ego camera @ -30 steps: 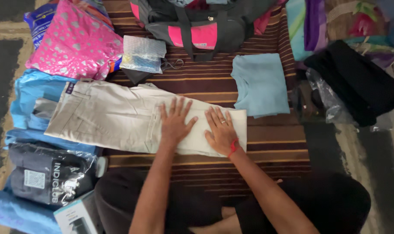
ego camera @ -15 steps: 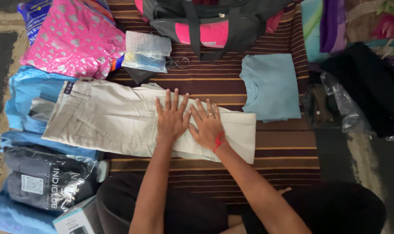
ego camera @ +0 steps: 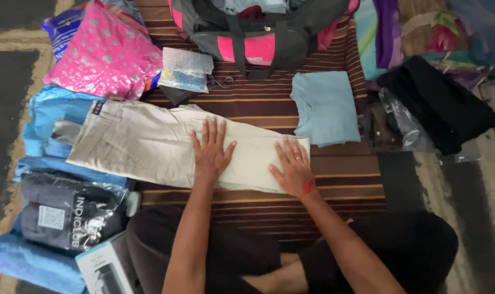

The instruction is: The person folds a light blue t-shirt and places it on a striped mat. They then fold a pair of dark grey shorts and place them into a black and pink duffel bag. Finally, they fold a pair of white trousers on the mat.

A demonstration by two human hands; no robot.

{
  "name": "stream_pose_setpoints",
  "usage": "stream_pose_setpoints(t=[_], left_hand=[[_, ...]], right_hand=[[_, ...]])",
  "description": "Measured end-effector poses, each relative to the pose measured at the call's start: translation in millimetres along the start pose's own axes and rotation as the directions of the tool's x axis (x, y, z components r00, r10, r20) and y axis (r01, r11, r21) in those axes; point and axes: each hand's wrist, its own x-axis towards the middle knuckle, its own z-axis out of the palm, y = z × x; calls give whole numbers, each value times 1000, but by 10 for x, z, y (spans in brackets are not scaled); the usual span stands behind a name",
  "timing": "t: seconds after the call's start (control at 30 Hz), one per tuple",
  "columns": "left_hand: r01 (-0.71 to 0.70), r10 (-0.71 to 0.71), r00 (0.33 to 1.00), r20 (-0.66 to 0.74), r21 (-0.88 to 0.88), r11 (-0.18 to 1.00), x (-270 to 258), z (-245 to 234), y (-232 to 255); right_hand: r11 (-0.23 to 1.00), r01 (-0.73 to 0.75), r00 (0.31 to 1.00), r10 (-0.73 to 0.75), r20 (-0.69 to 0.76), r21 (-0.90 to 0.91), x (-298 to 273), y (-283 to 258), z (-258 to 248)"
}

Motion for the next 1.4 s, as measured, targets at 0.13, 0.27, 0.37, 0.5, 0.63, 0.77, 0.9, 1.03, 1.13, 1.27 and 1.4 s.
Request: stream_pose_setpoints(t=[0.13,0.27,0.37,0.5,0.63,0.77,0.9,1.03,1.13,1.27,1.4], left_hand=[[95,-96,995,-26,-23,995,-163,-80,-5],[135,-141,988,-70,-82,987,-212,-60,-26],[128,-141,987,-74,-163,978,-242,-33,-53],[119,-130,989,-73,-141,983,-224,-41,-56],[88,-98,994,-48,-172,981,-200,-127,-11],[26,-27,1000,-5,-120,992,-264,-126,195],[-107,119,986,114,-113,988,-385,51,637],[-178,196,954,226,-100,979,-505,51,1076],[-147,168,934,316,-90,985,-541,-55,1102],[-140,195,943,269,-209,968,-471,-83,993],[-97,150,954,259,-205,974,-363,-116,818]], right_hand=[[993,-117,991,116,-69,-18,-162,6,-22],[862,-456,873,482,-78,221,-177,101,35],[681,-644,755,638,150,349,-111,396,95],[413,-288,910,399,113,864,-87,545,206],[343,-355,877,446,182,870,-22,482,-73],[355,-311,893,425,144,882,-37,693,-531],[546,-229,966,228,120,806,-250,1477,-1088],[814,-462,871,340,355,353,-418,1825,-1395],[839,-535,777,534,332,-97,-480,1665,-1312],[831,-399,871,475,122,-388,-434,1271,-1029],[992,127,992,-127,12,-4,-257,919,-740]])
